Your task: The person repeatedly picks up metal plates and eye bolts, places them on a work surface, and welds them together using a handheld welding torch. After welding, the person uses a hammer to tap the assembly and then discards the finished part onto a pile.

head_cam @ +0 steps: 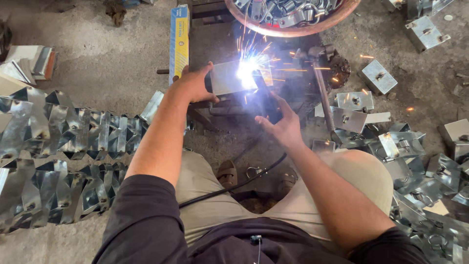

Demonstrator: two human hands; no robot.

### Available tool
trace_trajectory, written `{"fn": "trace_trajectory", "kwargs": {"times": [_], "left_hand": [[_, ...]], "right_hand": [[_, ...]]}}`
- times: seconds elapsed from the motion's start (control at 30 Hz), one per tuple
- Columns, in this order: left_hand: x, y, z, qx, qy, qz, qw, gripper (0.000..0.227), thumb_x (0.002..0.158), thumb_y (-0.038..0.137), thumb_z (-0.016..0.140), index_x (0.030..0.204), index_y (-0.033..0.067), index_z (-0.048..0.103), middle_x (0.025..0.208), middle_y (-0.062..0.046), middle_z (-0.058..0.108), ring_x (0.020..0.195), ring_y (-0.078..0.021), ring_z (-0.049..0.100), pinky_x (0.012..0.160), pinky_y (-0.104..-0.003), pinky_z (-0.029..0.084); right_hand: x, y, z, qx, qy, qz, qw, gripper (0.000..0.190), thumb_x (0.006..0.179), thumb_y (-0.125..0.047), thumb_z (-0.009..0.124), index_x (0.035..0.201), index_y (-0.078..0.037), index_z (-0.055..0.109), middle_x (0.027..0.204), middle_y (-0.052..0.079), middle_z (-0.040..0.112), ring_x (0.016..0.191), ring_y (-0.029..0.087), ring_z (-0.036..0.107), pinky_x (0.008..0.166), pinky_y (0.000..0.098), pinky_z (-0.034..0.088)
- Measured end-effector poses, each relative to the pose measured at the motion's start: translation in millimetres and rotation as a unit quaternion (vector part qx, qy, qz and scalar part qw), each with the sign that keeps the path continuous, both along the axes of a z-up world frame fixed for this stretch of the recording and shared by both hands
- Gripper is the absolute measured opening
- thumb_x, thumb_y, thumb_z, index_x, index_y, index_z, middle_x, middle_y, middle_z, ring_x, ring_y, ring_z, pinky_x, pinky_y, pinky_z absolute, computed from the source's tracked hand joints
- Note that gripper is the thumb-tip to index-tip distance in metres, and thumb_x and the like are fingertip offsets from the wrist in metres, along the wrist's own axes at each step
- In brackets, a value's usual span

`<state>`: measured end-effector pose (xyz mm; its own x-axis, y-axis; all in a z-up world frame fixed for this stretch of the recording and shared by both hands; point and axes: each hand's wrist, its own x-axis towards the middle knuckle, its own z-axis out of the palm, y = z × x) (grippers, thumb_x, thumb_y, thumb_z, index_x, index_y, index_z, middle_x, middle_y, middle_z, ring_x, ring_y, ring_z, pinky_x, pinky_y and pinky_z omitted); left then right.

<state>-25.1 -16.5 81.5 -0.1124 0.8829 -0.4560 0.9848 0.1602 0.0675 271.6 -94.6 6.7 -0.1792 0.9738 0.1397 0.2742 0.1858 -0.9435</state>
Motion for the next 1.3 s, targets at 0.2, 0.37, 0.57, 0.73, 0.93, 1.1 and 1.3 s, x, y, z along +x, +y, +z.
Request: {"fn": "trace_trajectory", "kwargs": {"times": [0.2, 0.37, 0.57, 0.73, 0.93, 1.1, 1.3], "left_hand": [[19, -38, -1, 0.245, -0.014, -0.094, 0.965, 0.109, 0.078, 0.055, 0.087, 0.161, 0.0180, 0.028, 0.154, -0.024, 0.042, 0.142, -0.0452, 0.034, 0.109, -0.063, 0.033], [73, -112, -36, 0.183, -0.384, -0.097, 0.900, 0.073, 0.079, 0.045, 0.079, 0.143, 0.0153, 0.058, 0.135, -0.014, 0.068, 0.124, -0.0294, 0.067, 0.104, -0.039, 0.052], [114, -142, -95, -0.117, -0.233, -0.245, 0.934, 0.085, 0.078, 0.049, 0.083, 0.149, 0.0173, 0.049, 0.144, -0.016, 0.058, 0.131, -0.0351, 0.057, 0.107, -0.045, 0.046], [121, -133, -132, -0.130, -0.286, -0.281, 0.907, 0.086, 0.076, 0.045, 0.083, 0.150, 0.0176, 0.049, 0.137, -0.017, 0.063, 0.127, -0.0346, 0.060, 0.105, -0.045, 0.048], [114, -115, -159, -0.121, -0.320, -0.259, 0.903, 0.081, 0.076, 0.039, 0.083, 0.147, 0.0160, 0.051, 0.131, -0.018, 0.067, 0.123, -0.0342, 0.063, 0.102, -0.044, 0.050], [106, -109, -165, -0.080, -0.356, -0.274, 0.890, 0.085, 0.075, 0.036, 0.081, 0.149, 0.0162, 0.045, 0.123, -0.019, 0.069, 0.115, -0.0362, 0.065, 0.096, -0.047, 0.051], [109, -109, -158, -0.057, -0.364, -0.278, 0.887, 0.080, 0.072, 0.042, 0.085, 0.140, 0.0097, 0.055, 0.118, -0.020, 0.070, 0.112, -0.0384, 0.066, 0.095, -0.048, 0.051]], "right_hand": [[8, 18, -16, -0.163, 0.358, -0.034, 0.919, 0.049, 0.094, -0.018, 0.064, 0.141, -0.004, 0.058, 0.101, 0.012, 0.062, 0.076, 0.022, 0.060, 0.061, 0.0364, 0.051], [17, 23, 12, -0.211, 0.487, -0.007, 0.848, 0.048, 0.092, -0.005, 0.055, 0.140, -0.004, 0.053, 0.105, 0.014, 0.065, 0.087, 0.025, 0.070, 0.075, 0.0391, 0.064], [-2, -14, 53, 0.016, 0.114, 0.058, 0.992, 0.067, 0.092, -0.006, 0.068, 0.151, -0.018, 0.039, 0.113, 0.015, 0.069, 0.092, 0.030, 0.072, 0.081, 0.0390, 0.060], [-33, -38, 56, 0.192, -0.164, 0.074, 0.965, 0.047, 0.085, -0.009, 0.077, 0.131, -0.010, 0.071, 0.107, 0.016, 0.071, 0.092, 0.029, 0.072, 0.081, 0.0345, 0.057], [-49, -31, 50, 0.137, -0.192, 0.039, 0.971, 0.047, 0.085, -0.010, 0.076, 0.132, -0.013, 0.070, 0.104, 0.013, 0.072, 0.087, 0.028, 0.072, 0.078, 0.0354, 0.058], [-56, -27, 50, 0.086, -0.186, 0.035, 0.978, 0.048, 0.086, -0.012, 0.075, 0.134, -0.015, 0.068, 0.102, 0.010, 0.073, 0.084, 0.021, 0.071, 0.078, 0.0327, 0.057], [-61, -29, 50, 0.086, -0.218, 0.014, 0.972, 0.050, 0.085, -0.014, 0.075, 0.135, -0.015, 0.070, 0.091, 0.009, 0.069, 0.080, 0.020, 0.065, 0.076, 0.0329, 0.053]]}}
